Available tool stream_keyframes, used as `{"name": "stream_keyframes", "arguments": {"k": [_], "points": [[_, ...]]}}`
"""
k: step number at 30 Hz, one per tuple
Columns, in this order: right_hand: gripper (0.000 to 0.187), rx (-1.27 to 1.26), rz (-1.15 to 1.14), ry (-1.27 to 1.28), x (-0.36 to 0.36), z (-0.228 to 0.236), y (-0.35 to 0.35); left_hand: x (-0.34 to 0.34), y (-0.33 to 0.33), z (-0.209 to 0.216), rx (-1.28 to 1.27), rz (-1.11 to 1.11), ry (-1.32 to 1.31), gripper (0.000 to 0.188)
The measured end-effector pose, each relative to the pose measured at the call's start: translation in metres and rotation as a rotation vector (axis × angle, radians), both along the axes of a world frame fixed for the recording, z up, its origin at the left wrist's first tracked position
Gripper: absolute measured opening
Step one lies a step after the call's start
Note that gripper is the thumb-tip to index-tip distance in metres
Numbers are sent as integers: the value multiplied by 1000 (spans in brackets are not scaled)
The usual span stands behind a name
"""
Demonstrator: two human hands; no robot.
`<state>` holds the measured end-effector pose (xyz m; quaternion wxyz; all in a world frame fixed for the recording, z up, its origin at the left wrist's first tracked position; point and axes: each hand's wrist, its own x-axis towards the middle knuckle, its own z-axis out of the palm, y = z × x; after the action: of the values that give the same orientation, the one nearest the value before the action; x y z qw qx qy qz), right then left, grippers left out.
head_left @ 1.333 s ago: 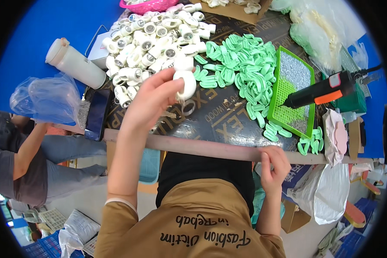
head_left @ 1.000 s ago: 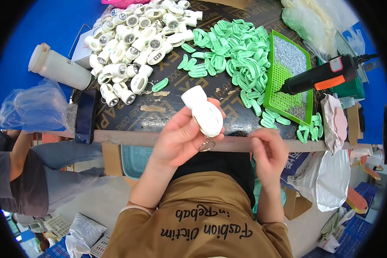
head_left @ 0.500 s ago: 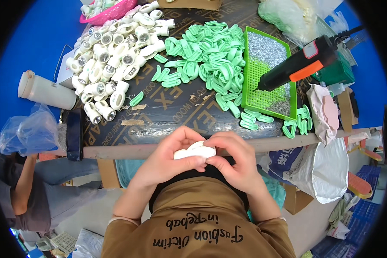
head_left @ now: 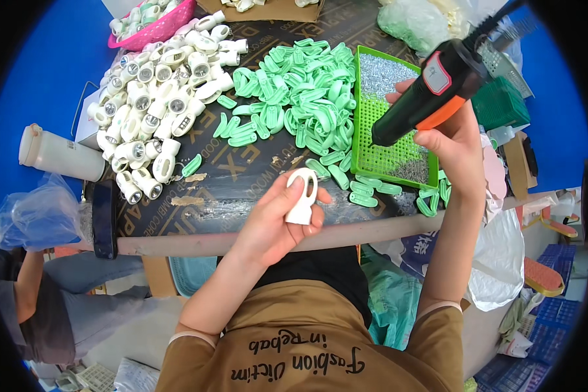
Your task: Assembling small white plastic toy or light components using an electric screwdriver at a workstation.
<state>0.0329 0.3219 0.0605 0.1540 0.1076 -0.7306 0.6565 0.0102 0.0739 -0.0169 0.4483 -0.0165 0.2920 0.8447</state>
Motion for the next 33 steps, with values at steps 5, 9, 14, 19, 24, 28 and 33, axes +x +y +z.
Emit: {"name": "stream_keyframes", "arguments": {"k": [5,9,14,19,24,28,33], "points": [[53,190,119,-55,-15,-9,17,-2,-5,-4,93,-45,-23,24],[38,-60,71,9,-18,-9,6,-2,-6,-4,112,-74,-19,30],[48,-205,9,146,-21,4,9,-1,-6,-4,126,-69,-19,32],[43,-210,-31,172,-14,15,0,1,-5,2,32,10,77,34],[44,-120,-165,90,1,26,-33,-2,-2,16,-39,205,501,36],[39,-360,71,-62,-3,29,-80,-10,1,46,-142,280,707,42],[52,-261,203,-162,-12,8,-97,-22,-16,42,-258,193,882,60]]}}
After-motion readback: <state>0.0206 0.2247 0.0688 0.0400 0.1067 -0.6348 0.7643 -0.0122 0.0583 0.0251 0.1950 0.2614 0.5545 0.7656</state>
